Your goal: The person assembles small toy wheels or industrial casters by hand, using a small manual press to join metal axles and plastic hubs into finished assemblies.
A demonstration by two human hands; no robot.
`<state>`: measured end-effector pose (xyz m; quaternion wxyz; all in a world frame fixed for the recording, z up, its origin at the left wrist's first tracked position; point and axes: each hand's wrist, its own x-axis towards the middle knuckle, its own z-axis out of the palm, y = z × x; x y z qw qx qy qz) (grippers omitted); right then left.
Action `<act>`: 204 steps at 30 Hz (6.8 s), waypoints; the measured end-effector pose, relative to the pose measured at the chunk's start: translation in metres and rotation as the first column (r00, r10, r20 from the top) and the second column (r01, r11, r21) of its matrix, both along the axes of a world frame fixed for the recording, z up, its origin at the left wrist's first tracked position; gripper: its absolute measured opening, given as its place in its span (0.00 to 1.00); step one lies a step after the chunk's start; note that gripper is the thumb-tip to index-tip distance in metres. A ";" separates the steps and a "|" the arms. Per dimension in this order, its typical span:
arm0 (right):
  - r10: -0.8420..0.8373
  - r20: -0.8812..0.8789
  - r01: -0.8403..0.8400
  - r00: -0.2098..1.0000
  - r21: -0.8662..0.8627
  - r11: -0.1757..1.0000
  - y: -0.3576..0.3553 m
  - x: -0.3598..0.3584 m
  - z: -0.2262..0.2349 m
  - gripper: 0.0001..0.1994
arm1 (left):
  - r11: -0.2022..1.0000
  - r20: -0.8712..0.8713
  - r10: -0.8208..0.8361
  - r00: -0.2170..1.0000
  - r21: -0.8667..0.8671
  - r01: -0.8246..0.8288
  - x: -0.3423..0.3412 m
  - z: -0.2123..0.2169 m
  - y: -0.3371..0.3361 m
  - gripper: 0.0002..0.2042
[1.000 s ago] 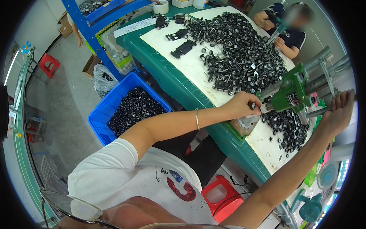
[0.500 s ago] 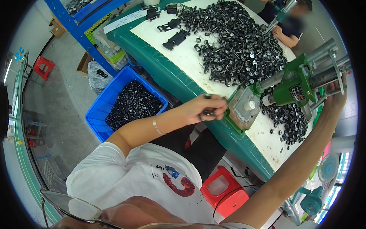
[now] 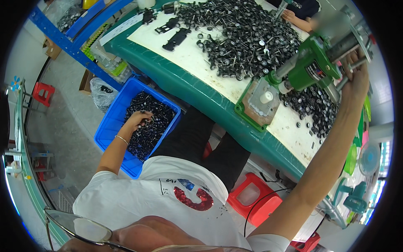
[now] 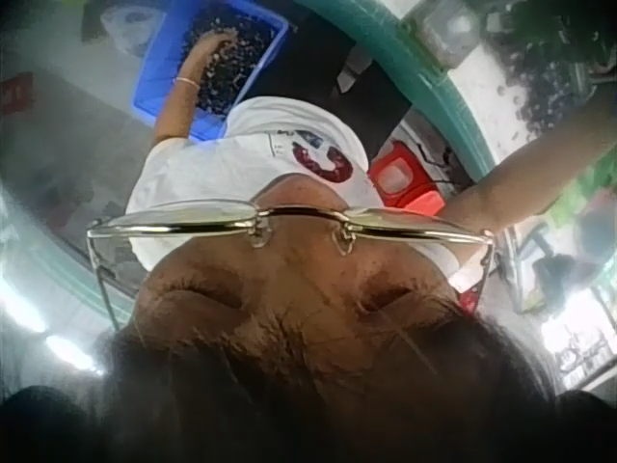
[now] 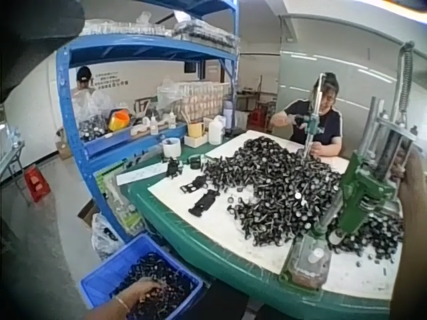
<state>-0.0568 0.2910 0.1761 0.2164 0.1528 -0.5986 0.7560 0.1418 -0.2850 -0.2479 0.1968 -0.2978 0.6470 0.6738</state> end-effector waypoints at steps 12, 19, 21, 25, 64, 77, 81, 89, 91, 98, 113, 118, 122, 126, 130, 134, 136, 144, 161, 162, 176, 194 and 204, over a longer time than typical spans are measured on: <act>-0.170 0.107 0.159 0.980 0.099 0.982 -0.034 0.035 -0.023 0.18 | 0.869 -0.204 -0.250 0.946 -0.478 0.127 -0.022 -0.002 -0.022 0.17; -0.262 0.094 0.264 0.960 0.000 0.965 -0.008 0.045 -0.057 0.20 | 0.851 -0.514 -0.491 0.703 -0.109 0.514 -0.076 0.208 0.103 0.12; -0.235 0.106 0.246 0.966 -0.096 0.965 -0.019 0.049 -0.082 0.19 | 0.820 -0.621 -0.556 0.552 -0.519 0.243 -0.095 0.222 0.128 0.10; -0.377 0.279 0.318 0.883 0.233 0.919 -0.007 0.070 -0.141 0.14 | 0.775 -0.676 -0.548 0.493 -0.632 -0.003 -0.142 0.206 0.173 0.10; -0.189 0.048 0.110 0.981 0.662 0.741 -0.096 0.102 -0.186 0.12 | 0.917 -0.749 -0.246 0.616 0.026 0.398 -0.143 0.187 0.258 0.08; -0.292 -0.034 0.198 0.956 0.810 0.552 -0.100 0.104 -0.185 0.13 | 0.913 -0.792 -0.232 0.564 0.023 0.408 -0.138 0.206 0.268 0.06; -0.262 0.082 0.121 0.961 0.730 0.672 -0.099 0.103 -0.186 0.12 | 0.929 -0.893 -0.228 0.388 -0.079 0.362 -0.151 0.215 0.288 0.06; -0.292 -0.189 0.342 0.937 0.655 0.674 -0.111 0.108 -0.215 0.20 | 0.954 -0.936 -0.268 0.228 -0.223 0.202 -0.155 0.207 0.298 0.07; -0.333 -0.173 0.365 0.927 0.617 0.697 -0.107 0.112 -0.216 0.19 | 0.974 -0.938 -0.214 0.273 -0.182 0.137 -0.155 0.189 0.293 0.07; -0.366 0.029 0.308 0.930 0.482 0.820 -0.090 0.114 -0.231 0.17 | 0.984 -0.922 -0.162 0.352 -0.125 0.126 -0.134 0.183 0.289 0.07; -0.292 0.157 0.225 0.943 0.344 0.911 -0.092 0.112 -0.235 0.15 | 0.968 -0.871 -0.234 0.433 -0.167 0.188 -0.131 0.184 0.279 0.07; -0.394 0.088 0.322 0.915 0.428 0.845 -0.089 0.110 -0.236 0.15 | 0.967 -0.913 -0.254 0.319 -0.236 0.095 -0.136 0.181 0.281 0.08; -0.390 0.142 0.332 0.910 0.317 0.889 -0.088 0.110 -0.233 0.16 | 0.970 -0.912 -0.242 0.331 -0.219 0.105 -0.136 0.183 0.285 0.08; -0.355 0.194 0.293 0.914 0.289 0.912 -0.082 0.104 -0.241 0.16 | 0.967 -0.904 -0.254 0.345 -0.240 0.085 -0.135 0.180 0.284 0.08; -0.351 0.192 0.276 0.916 0.331 0.902 -0.078 0.104 -0.243 0.17 | 0.965 -0.897 -0.262 0.356 -0.253 0.074 -0.134 0.178 0.283 0.07; -0.321 0.202 0.251 0.925 0.309 0.918 -0.082 0.111 -0.237 0.18 | 0.965 -0.898 -0.249 0.362 -0.261 0.017 -0.135 0.176 0.289 0.06; -0.331 0.198 0.257 0.923 0.326 0.910 -0.086 0.112 -0.235 0.18 | 0.966 -0.902 -0.236 0.361 -0.259 -0.017 -0.136 0.174 0.292 0.07; -0.323 0.206 0.257 0.924 0.292 0.921 -0.078 0.110 -0.236 0.17 | 0.962 -0.888 -0.269 0.373 -0.268 0.057 -0.137 0.177 0.291 0.06; -0.296 0.220 0.250 0.929 0.214 0.944 -0.072 0.103 -0.247 0.15 | 0.956 -0.892 -0.293 0.345 -0.283 0.081 -0.133 0.183 0.282 0.09; -0.293 0.222 0.249 0.930 0.207 0.946 -0.073 0.103 -0.246 0.15 | 0.957 -0.891 -0.288 0.352 -0.275 0.089 -0.133 0.183 0.283 0.09; -0.259 0.223 0.236 0.940 0.125 0.964 -0.073 0.106 -0.248 0.14 | 0.946 -0.886 -0.324 0.333 -0.313 0.087 -0.131 0.182 0.286 0.09; -0.253 0.254 0.230 0.934 0.119 0.966 -0.070 0.109 -0.254 0.13 | 0.952 -0.900 -0.297 0.320 -0.305 0.025 -0.133 0.178 0.283 0.09; -0.282 0.265 0.257 0.922 0.125 0.958 -0.065 0.111 -0.252 0.13 | 0.965 -0.925 -0.258 0.280 -0.259 0.033 -0.146 0.176 0.287 0.08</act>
